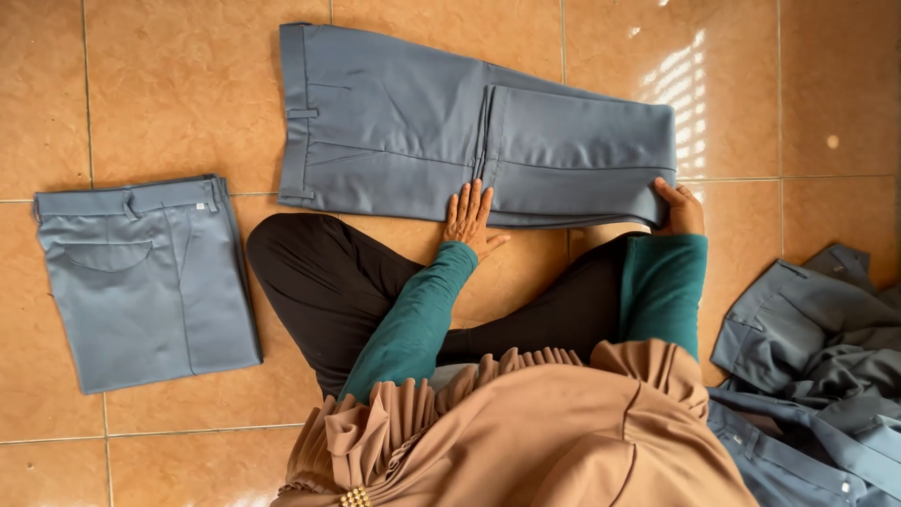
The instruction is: The person sits on the floor and folds a pair of grey trousers by hand. They smooth the fabric, fold the legs together, and then fold the garment into a compact rectangle before placing it aside.
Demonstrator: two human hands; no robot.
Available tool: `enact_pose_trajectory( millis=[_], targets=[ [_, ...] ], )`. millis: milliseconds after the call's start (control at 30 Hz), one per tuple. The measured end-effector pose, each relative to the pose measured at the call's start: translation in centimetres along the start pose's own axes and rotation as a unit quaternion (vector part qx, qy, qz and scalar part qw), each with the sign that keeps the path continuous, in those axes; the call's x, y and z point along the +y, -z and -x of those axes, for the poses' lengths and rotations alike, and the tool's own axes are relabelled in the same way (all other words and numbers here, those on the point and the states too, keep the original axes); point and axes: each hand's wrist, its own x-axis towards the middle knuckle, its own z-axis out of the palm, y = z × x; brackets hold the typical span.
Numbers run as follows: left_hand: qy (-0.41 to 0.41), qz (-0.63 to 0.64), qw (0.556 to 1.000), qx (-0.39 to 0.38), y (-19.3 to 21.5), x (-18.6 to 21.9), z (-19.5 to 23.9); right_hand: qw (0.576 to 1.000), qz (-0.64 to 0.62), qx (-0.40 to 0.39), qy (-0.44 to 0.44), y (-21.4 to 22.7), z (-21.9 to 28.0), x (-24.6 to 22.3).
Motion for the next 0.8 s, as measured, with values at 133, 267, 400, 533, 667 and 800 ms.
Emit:
enact_pose_trajectory(
  millis=[133,267,400,533,667,800],
  targets=[
    [-0.007,-0.003,1.0,0.002,-2.5,1.1,0.4,0.998,-0.061,-0.018,0.03,-3.2,8.8,-4.9],
    [-0.016,0.042,0.999,0.03,-5.9,3.4,0.5,0.985,-0.132,-0.034,0.103,-7.0,15.1,-10.1],
    [-0.022,0.135,0.988,0.072,-7.4,6.1,1.2,0.973,-0.137,-0.07,0.174,-10.9,16.1,-12.7],
    [0.018,0.252,0.967,0.026,-10.0,6.6,1.3,0.967,-0.102,-0.088,0.214,-16.5,14.6,-10.6],
    [0.179,0.436,0.881,-0.034,-11.1,5.9,1.7,0.96,-0.034,-0.165,0.222,-24.9,16.1,-7.0],
    [0.312,0.505,0.799,-0.09,-8.0,5.8,2.6,0.895,0.072,-0.383,0.217,-31.2,21.5,-4.6]
  ],
)
